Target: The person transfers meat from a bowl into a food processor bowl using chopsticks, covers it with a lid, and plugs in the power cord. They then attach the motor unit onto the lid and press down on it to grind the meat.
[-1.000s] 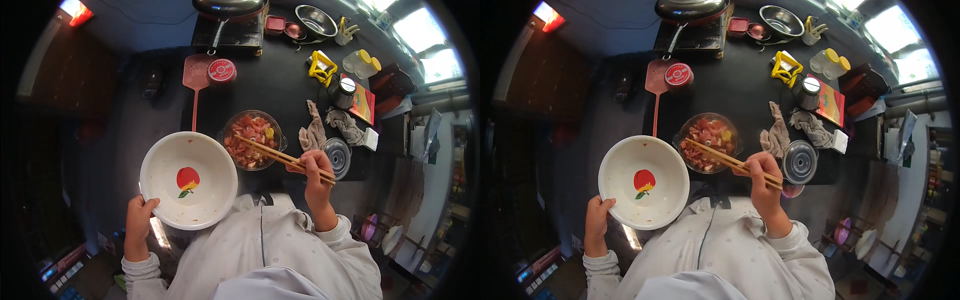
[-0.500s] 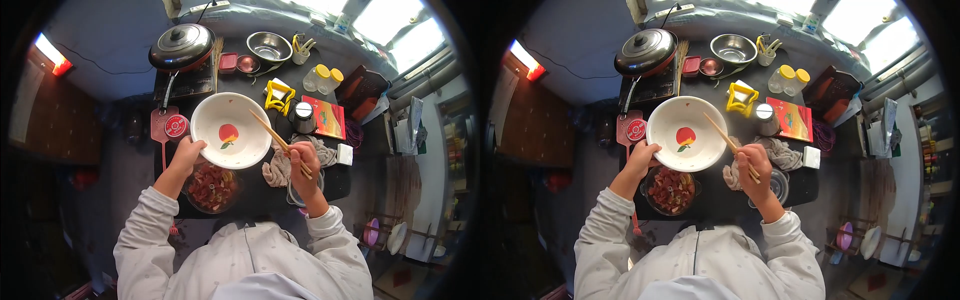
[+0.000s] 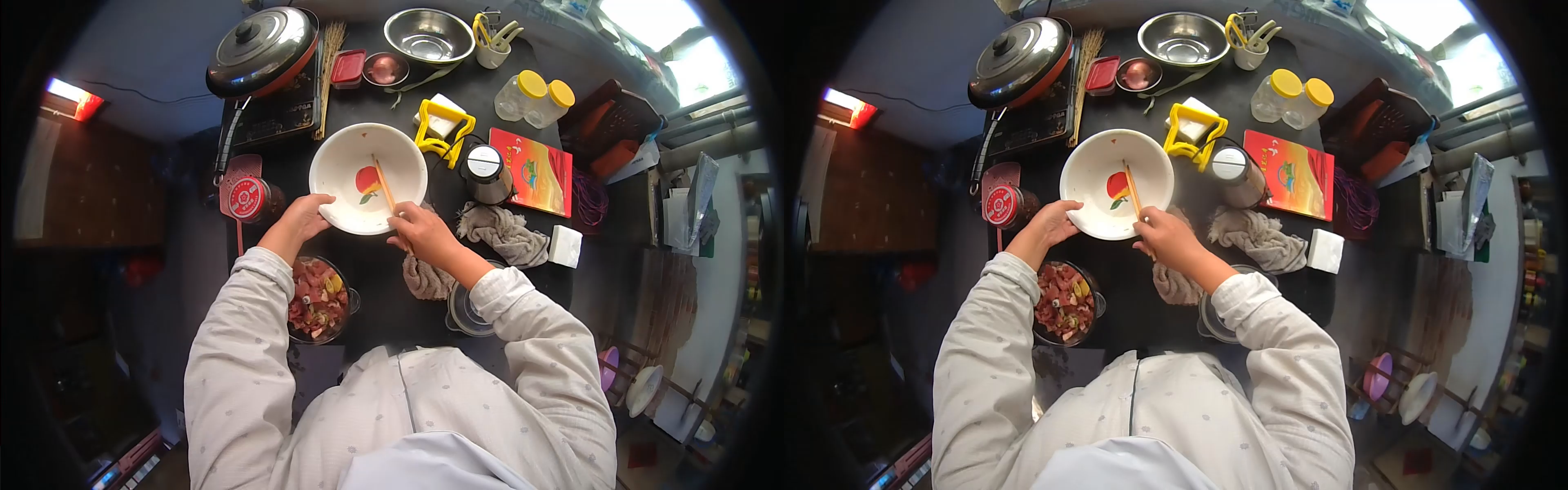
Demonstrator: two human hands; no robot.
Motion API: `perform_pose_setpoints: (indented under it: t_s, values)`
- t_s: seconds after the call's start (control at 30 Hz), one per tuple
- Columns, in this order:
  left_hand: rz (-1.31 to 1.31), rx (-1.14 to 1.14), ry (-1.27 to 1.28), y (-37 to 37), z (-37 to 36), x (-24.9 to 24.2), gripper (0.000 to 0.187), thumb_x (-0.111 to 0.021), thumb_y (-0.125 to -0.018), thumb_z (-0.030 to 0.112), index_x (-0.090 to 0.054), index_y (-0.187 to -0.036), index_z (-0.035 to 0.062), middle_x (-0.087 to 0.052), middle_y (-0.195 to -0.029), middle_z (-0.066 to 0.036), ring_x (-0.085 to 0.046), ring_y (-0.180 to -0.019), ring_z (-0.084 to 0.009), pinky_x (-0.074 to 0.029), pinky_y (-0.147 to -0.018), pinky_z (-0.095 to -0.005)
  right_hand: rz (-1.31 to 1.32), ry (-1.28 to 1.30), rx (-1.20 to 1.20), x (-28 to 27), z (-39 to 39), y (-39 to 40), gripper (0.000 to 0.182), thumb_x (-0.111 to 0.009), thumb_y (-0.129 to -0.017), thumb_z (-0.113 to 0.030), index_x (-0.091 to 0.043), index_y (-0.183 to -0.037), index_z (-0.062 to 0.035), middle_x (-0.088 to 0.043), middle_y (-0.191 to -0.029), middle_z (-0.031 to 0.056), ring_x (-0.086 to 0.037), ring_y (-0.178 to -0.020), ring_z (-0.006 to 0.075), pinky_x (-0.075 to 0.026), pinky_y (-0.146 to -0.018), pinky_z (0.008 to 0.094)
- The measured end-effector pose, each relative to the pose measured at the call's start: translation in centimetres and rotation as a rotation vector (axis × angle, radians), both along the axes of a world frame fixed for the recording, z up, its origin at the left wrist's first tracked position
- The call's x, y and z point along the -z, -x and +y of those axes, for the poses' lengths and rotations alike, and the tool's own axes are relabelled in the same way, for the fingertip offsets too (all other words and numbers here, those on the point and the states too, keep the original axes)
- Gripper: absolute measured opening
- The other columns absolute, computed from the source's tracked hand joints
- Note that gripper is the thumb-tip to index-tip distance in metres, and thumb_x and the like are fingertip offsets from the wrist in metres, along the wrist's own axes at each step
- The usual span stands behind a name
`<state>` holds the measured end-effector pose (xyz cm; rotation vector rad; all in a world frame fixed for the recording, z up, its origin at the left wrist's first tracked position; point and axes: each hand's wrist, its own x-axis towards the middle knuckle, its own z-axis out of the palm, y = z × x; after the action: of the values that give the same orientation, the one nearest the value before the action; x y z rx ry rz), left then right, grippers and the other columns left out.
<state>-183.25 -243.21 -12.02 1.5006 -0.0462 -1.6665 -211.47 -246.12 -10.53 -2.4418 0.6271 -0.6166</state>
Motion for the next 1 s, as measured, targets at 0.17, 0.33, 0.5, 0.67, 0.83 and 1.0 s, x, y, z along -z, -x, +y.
perform_pose_setpoints:
  t_s: [0.17,0.33,0.5,0.67,0.83,1.0]
  values:
    - [-0.685,0.035,0.076,0.8,3.4,-8.2,0.040,-0.058,-0.094,0.010,-0.047,-0.130,-0.0039,-0.061,-0.121,-0.018,-0.058,-0.115,-0.0211,-0.041,-0.105,-0.0358,0.018,0.146,0.019,-1.4,0.8,1.8,0.050,-0.063,-0.073,0.005,-0.059,-0.122,-0.0031,-0.052,-0.130,0.0200,-0.054,-0.118,0.0388,-0.043,-0.102,0.0464]
    - [-0.322,0.360,0.390,9.8,13.2,-16.3,0.026,-0.053,-0.097,0.005,-0.054,-0.122,-0.0029,-0.066,-0.111,-0.012,-0.062,-0.107,-0.0172,-0.047,-0.095,-0.0294,-0.056,-0.132,0.611,-5.0,3.7,13.6,0.020,-0.057,-0.089,0.003,-0.064,-0.107,-0.0008,-0.064,-0.097,0.0134,-0.065,-0.086,0.0260,-0.051,-0.073,0.0301]
    - [-0.076,0.754,0.027,19.8,16.9,-3.4,0.037,-0.055,-0.097,0.009,-0.051,-0.131,-0.0035,-0.064,-0.119,-0.013,-0.060,-0.109,-0.0179,-0.048,-0.093,-0.0297,0.186,-0.372,1.052,2.0,9.9,24.5,0.020,-0.060,-0.093,-0.014,-0.067,-0.106,-0.0002,-0.064,-0.097,0.0107,-0.064,-0.081,0.0199,-0.051,-0.076,0.0314]
    - [0.067,0.657,-0.195,26.3,15.4,3.3,0.045,-0.063,-0.090,0.013,-0.052,-0.129,-0.0075,-0.064,-0.113,-0.015,-0.061,-0.102,-0.0194,-0.050,-0.088,-0.0305,0.167,-0.576,1.112,6.5,10.5,25.7,0.036,-0.065,-0.092,-0.022,-0.060,-0.120,-0.0013,-0.061,-0.087,0.0062,-0.059,-0.075,0.0176,-0.050,-0.072,0.0304]
    - [-0.119,0.864,0.030,26.6,16.0,0.0,0.028,-0.066,-0.088,0.015,-0.062,-0.108,-0.0041,-0.066,-0.097,-0.010,-0.062,-0.084,-0.0154,-0.050,-0.077,-0.0301,-0.299,-1.102,0.979,7.0,12.0,28.0,0.028,-0.060,-0.098,-0.014,-0.055,-0.122,-0.0002,-0.056,-0.086,-0.0040,-0.051,-0.073,0.0045,-0.043,-0.066,0.0189]
    - [-0.138,0.615,0.268,21.9,18.4,-7.5,0.019,-0.056,-0.097,0.010,-0.055,-0.112,-0.0013,-0.065,-0.096,-0.007,-0.062,-0.088,-0.0114,-0.050,-0.081,-0.0266,-0.512,-1.175,0.915,-1.8,13.8,23.9,0.026,-0.059,-0.098,-0.010,-0.051,-0.120,-0.0001,-0.063,-0.085,0.0011,-0.057,-0.069,0.0047,-0.044,-0.058,0.0182]
